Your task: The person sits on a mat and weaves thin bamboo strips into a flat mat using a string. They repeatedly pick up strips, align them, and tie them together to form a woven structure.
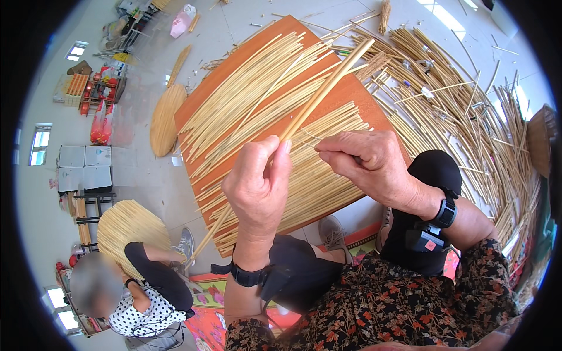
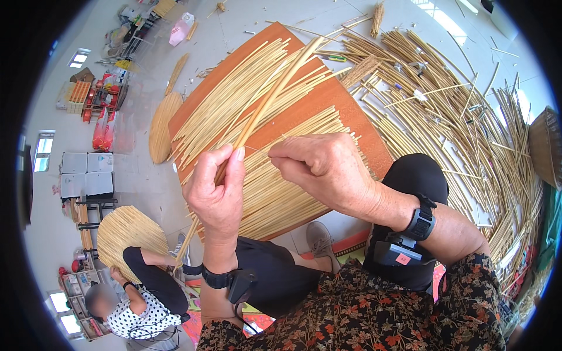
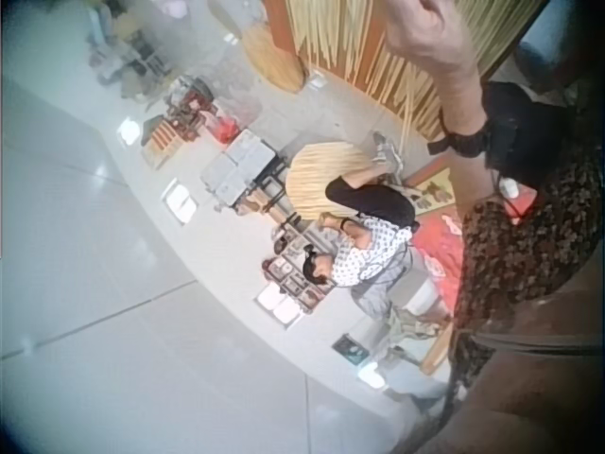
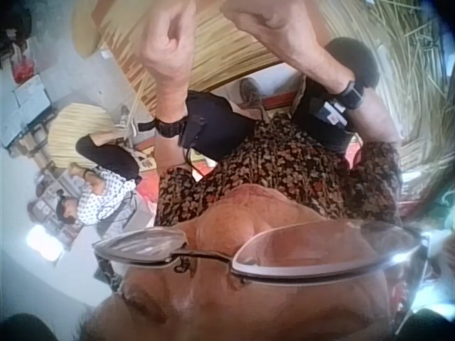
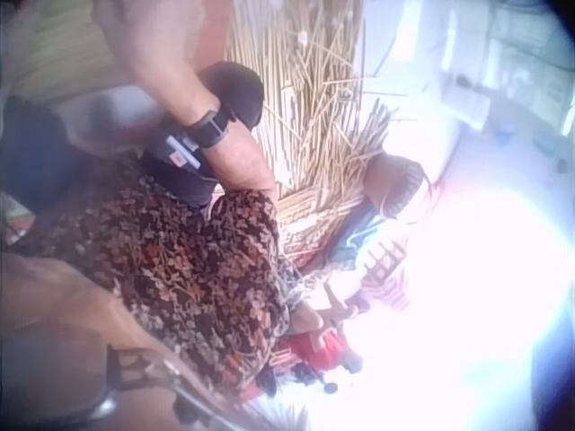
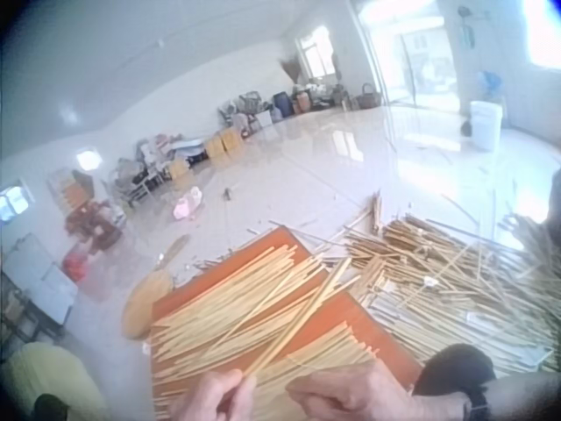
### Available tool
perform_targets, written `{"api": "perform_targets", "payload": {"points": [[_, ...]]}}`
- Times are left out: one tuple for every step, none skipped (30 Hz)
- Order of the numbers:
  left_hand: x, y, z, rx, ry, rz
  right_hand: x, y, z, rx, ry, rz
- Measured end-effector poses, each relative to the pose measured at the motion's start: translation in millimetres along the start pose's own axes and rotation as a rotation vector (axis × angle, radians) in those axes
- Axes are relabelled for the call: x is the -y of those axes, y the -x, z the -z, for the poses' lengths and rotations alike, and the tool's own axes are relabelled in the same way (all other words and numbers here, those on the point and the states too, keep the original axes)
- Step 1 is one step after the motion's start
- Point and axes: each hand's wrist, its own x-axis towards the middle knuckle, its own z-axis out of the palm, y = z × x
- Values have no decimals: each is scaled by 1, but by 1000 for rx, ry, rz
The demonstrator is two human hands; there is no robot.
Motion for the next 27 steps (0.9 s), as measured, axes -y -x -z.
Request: {"api": "perform_targets", "payload": {"points": [[-1,-1,1,2,-2,-3,1,0,0,-3,2,-1],[-2,-2,1,4,-5,-6,2,-1,1,3,8,-7],[-1,-2,2,7,-1,-2,3,-1,1,9,13,-13],[-1,-2,2,8,0,0,3,-1,1,15,17,-15],[-1,-2,2,9,2,3,3,-1,2,12,11,-14],[-1,-2,2,8,0,-1,3,-1,2,9,5,-13],[0,-2,2,10,-2,-1,3,-1,1,7,-1,-15],[0,-2,2,12,-4,-2,2,-1,1,7,-4,-17],[1,-2,1,15,-2,2,1,-1,0,8,-8,-19],[0,-2,1,15,0,3,1,-1,0,6,-9,-18],[0,-2,1,16,2,3,1,0,1,8,-8,-21],[1,-1,1,16,10,6,1,0,1,10,-7,-23],[1,-1,1,16,17,10,1,0,1,11,-7,-26],[2,-1,1,17,24,14,1,0,1,11,-5,-25],[1,-1,1,19,21,16,2,-1,1,11,-3,-23],[1,-1,1,21,17,19,2,-1,1,10,-1,-21],[1,-1,1,23,14,21,1,-1,1,7,-4,-20],[1,-1,1,24,15,23,0,0,0,4,-7,-20],[1,-1,1,25,16,25,0,0,0,2,-10,-19],[1,0,1,26,17,27,0,0,0,3,-12,-21],[1,0,1,23,15,18,0,0,0,5,-13,-22],[1,-1,2,22,15,11,1,-1,0,6,-13,-25],[1,-2,2,21,15,3,2,-1,0,6,-10,-24],[0,-3,3,22,17,5,3,-1,0,7,-7,-23],[0,-3,3,22,16,6,3,-1,0,7,-6,-20],[-1,-3,3,22,15,6,3,-1,0,7,-6,-19],[-1,-3,2,21,13,8,3,-1,0,8,-7,-18]]}}
